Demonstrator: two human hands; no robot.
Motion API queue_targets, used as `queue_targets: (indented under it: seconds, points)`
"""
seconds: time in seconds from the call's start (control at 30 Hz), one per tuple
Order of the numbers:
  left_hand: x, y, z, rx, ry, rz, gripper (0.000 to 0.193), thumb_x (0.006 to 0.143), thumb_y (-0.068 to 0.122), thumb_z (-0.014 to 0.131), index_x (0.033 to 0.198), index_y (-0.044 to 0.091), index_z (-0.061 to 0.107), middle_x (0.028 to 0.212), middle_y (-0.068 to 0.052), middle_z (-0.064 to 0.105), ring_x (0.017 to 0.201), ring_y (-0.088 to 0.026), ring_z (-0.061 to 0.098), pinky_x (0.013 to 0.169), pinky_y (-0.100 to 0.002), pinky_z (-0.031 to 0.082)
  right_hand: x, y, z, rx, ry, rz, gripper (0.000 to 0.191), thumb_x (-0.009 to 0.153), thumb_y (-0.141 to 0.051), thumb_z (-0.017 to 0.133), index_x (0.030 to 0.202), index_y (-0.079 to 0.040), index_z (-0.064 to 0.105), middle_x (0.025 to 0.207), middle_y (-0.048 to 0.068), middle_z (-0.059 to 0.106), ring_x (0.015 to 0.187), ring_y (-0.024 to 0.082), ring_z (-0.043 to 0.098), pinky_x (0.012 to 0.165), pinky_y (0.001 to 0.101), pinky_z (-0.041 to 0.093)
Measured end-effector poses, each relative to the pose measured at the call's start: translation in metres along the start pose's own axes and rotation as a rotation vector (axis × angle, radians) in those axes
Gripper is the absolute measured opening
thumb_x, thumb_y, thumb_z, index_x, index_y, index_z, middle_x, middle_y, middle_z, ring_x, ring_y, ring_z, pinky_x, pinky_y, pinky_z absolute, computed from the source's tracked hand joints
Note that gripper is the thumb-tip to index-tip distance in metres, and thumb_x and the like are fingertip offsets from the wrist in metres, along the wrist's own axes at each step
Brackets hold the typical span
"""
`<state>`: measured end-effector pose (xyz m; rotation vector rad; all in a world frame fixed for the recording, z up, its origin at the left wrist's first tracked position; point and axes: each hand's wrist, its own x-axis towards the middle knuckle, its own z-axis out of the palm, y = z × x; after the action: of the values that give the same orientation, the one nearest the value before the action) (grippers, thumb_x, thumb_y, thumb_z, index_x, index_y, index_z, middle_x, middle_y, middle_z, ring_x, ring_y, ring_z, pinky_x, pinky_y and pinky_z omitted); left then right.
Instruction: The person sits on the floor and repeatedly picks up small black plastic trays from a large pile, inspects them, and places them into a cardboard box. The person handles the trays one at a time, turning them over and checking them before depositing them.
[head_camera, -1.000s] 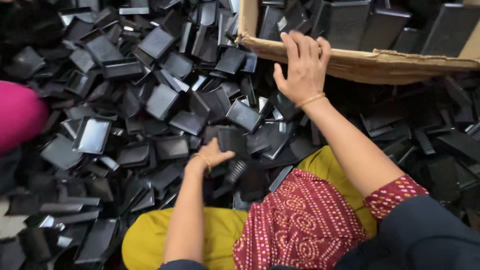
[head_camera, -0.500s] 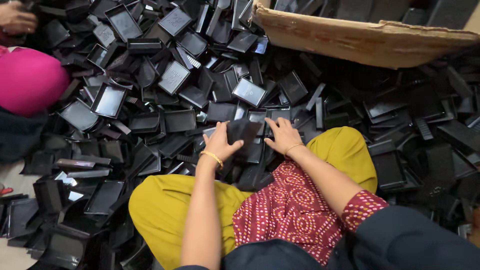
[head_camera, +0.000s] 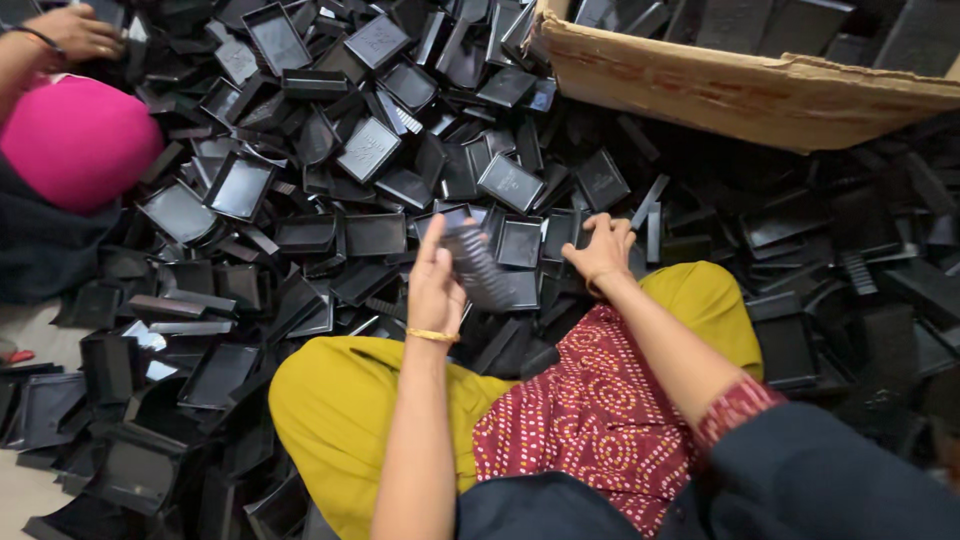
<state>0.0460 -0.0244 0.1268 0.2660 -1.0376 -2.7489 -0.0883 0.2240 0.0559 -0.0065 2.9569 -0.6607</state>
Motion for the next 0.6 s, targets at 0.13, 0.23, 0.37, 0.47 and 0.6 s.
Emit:
queue_targets:
  seconds: [0.13,0.23,0.37,0.47,0.6]
  points:
    - [0.017,-0.005,0.001,-0.298,0.154,-0.115,0.061,0.098,0.047,0.046,0.154,0.024,0.036,0.146,-0.013,0.054,0.123,-0.030,0.063,0.099,-0.050,0.054,-0.034,-0.023,-0.048,0.523,-0.049,-0.138,0.071,0.076,-0.032,0.087,0.137,-0.014,0.053,0.138,0.016,0.048,0.134,0.036,0.049,0.113,0.0467,0.045]
    - [0.019,-0.015,-0.001,-0.527,-0.031,-0.142,0.081,0.091,0.073,0.037,0.147,0.015,0.042,0.132,-0.013,0.060,0.113,-0.030,0.064,0.093,-0.054,0.055,-0.067,-0.061,-0.071,0.966,-0.306,-0.168,0.072,0.078,-0.024,0.084,0.140,-0.015,0.048,0.148,0.013,0.048,0.142,0.031,0.047,0.115,0.0462,0.043]
    - [0.019,-0.034,0.000,-0.259,0.034,-0.126,0.071,0.110,0.060,0.038,0.157,0.007,0.043,0.131,-0.012,0.061,0.112,-0.025,0.062,0.098,-0.040,0.053,-0.100,-0.105,-0.075,1.017,-0.381,-0.352,0.071,0.083,-0.019,0.084,0.144,-0.012,0.049,0.155,0.011,0.041,0.146,0.028,0.044,0.118,0.0474,0.040]
    - [0.016,-0.041,0.003,-0.165,0.078,-0.187,0.068,0.104,0.056,0.035,0.152,0.009,0.044,0.131,-0.009,0.063,0.113,-0.021,0.065,0.099,-0.035,0.054,-0.111,-0.116,-0.068,0.896,-0.315,-0.410,0.067,0.084,-0.021,0.084,0.143,-0.012,0.052,0.156,0.009,0.041,0.143,0.026,0.048,0.117,0.0457,0.044]
    - [0.013,-0.047,0.008,-0.036,0.094,-0.156,0.061,0.108,0.052,0.035,0.149,0.010,0.051,0.129,-0.007,0.063,0.110,-0.019,0.063,0.097,-0.035,0.052,-0.112,-0.108,-0.057,0.832,-0.296,-0.405,0.065,0.083,-0.020,0.084,0.140,-0.013,0.054,0.153,0.007,0.043,0.139,0.023,0.052,0.114,0.0421,0.048]
